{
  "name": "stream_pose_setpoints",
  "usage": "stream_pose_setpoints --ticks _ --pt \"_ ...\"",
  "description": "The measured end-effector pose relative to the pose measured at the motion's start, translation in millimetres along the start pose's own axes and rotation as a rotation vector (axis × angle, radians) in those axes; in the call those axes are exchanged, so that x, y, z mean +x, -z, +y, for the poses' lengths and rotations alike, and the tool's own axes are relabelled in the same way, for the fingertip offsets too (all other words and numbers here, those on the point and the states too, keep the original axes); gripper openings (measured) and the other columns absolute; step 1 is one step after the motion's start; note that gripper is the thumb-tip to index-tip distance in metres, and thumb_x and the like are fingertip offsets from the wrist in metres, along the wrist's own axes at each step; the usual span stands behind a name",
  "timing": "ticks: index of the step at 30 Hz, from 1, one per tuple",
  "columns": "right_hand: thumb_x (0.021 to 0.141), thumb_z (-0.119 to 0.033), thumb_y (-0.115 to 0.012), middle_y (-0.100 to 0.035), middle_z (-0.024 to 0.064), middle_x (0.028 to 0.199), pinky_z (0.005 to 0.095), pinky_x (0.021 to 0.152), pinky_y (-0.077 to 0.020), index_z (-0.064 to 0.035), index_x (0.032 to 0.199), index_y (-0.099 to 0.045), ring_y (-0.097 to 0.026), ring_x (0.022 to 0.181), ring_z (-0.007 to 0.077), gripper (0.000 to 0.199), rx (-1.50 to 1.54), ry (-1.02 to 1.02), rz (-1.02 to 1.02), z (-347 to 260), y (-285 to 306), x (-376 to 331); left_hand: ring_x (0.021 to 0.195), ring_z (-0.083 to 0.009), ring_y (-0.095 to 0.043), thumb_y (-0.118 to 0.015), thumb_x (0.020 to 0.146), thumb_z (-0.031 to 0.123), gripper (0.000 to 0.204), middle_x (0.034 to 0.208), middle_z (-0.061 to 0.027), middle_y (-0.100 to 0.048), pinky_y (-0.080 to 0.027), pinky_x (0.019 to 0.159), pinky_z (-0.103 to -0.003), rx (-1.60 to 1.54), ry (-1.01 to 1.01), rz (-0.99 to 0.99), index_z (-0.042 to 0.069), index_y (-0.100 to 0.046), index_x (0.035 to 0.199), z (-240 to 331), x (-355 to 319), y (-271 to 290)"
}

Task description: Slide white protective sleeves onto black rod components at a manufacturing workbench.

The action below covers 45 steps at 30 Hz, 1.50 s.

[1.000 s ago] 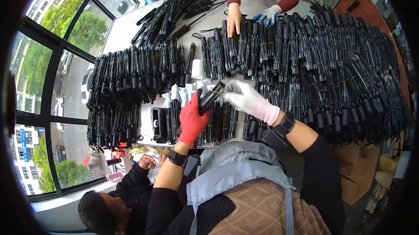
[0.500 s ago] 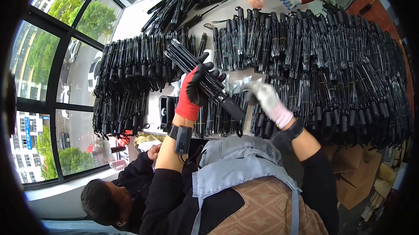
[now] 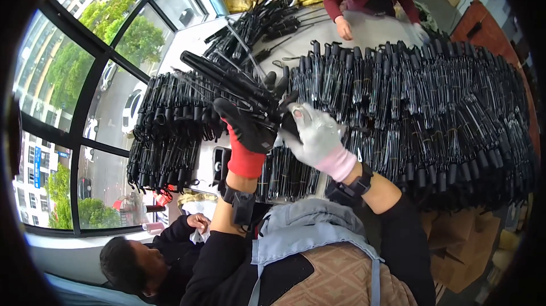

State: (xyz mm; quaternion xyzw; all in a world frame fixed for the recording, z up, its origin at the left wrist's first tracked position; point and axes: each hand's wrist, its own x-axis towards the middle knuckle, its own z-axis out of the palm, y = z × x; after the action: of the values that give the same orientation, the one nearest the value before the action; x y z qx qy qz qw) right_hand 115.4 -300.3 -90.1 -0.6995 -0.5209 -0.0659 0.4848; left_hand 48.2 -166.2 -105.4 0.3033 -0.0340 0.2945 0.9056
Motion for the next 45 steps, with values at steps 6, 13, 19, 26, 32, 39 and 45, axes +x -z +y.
stream_pose_setpoints --ticks 6,13,19,26,32,39,45 --pt "0.096 -0.042 -0.055 -0.060 0.0114 0.072 0.0310 0.053 -0.0484 0.0028 0.102 -0.053 -0.059 0.055 0.0177 0.046 0.732 -0.539 -0.527 5 7 16 0.095 -0.0244 -0.066 -0.055 0.096 0.025 0.041 0.101 -0.0136 -0.065 -0.055 0.084 -0.035 0.162 0.047 0.037 -0.004 -0.052 0.125 8 27 -9" --pt "0.097 -0.041 -0.053 -0.062 0.0124 0.073 0.0323 0.055 -0.0493 0.0042 0.104 -0.051 -0.060 0.058 0.0185 0.046 0.534 -0.263 -0.409 40 -25 -6 0.078 -0.0256 -0.066 -0.054 0.097 0.024 0.033 0.091 -0.0105 -0.064 -0.056 0.076 -0.039 0.328 -0.134 0.414 -0.004 -0.058 0.113 1 18 -1" --pt "0.093 -0.020 -0.054 -0.063 0.0209 0.073 0.0349 0.061 -0.0500 0.0042 0.109 -0.054 -0.066 0.066 0.0270 0.029 0.541 0.008 -0.035 26 -82 -12 0.077 -0.0213 -0.064 -0.054 0.097 0.026 0.033 0.090 -0.0100 -0.063 -0.055 0.073 -0.038 0.397 -0.190 0.537 -0.003 -0.059 0.111 15 4 47" --pt "0.093 -0.020 -0.054 -0.064 0.0240 0.077 0.0398 0.062 -0.0496 0.0051 0.104 -0.056 -0.066 0.071 0.0367 0.027 0.828 -0.200 -0.123 -4 -62 56 0.083 -0.0208 -0.064 -0.052 0.097 0.021 0.033 0.099 -0.0121 -0.066 -0.054 0.075 -0.036 0.527 -0.143 0.296 -0.003 -0.059 0.118 67 40 -18" --pt "0.093 -0.021 -0.052 -0.063 0.0223 0.075 0.0403 0.065 -0.0479 0.0040 0.098 -0.056 -0.064 0.070 0.0346 0.025 0.625 -0.013 0.045 10 -67 99 0.072 -0.0156 -0.065 -0.062 0.090 0.010 0.021 0.087 -0.0084 -0.069 -0.052 0.063 -0.027 0.492 -0.065 0.260 -0.001 -0.063 0.108 55 64 -39" --pt "0.093 -0.016 -0.049 -0.061 0.0239 0.093 0.0437 0.072 -0.0448 0.0041 0.103 -0.057 -0.059 0.083 0.0391 0.024 0.546 0.052 0.121 39 -81 86 0.071 -0.0116 -0.060 -0.062 0.093 0.018 0.017 0.081 -0.0051 -0.064 -0.047 0.063 -0.025 0.643 -0.201 0.352 0.000 -0.061 0.094 29 69 -48" --pt "0.087 -0.011 -0.051 -0.060 0.0190 0.100 0.0518 0.091 -0.0297 -0.0005 0.110 -0.059 -0.053 0.100 0.0360 0.026 0.479 0.080 -0.019 49 -78 55 0.075 -0.0060 -0.052 -0.061 0.094 0.018 0.018 0.082 0.0005 -0.059 -0.043 0.066 -0.023 0.744 -0.480 0.377 0.000 -0.059 0.095 14 46 -37"
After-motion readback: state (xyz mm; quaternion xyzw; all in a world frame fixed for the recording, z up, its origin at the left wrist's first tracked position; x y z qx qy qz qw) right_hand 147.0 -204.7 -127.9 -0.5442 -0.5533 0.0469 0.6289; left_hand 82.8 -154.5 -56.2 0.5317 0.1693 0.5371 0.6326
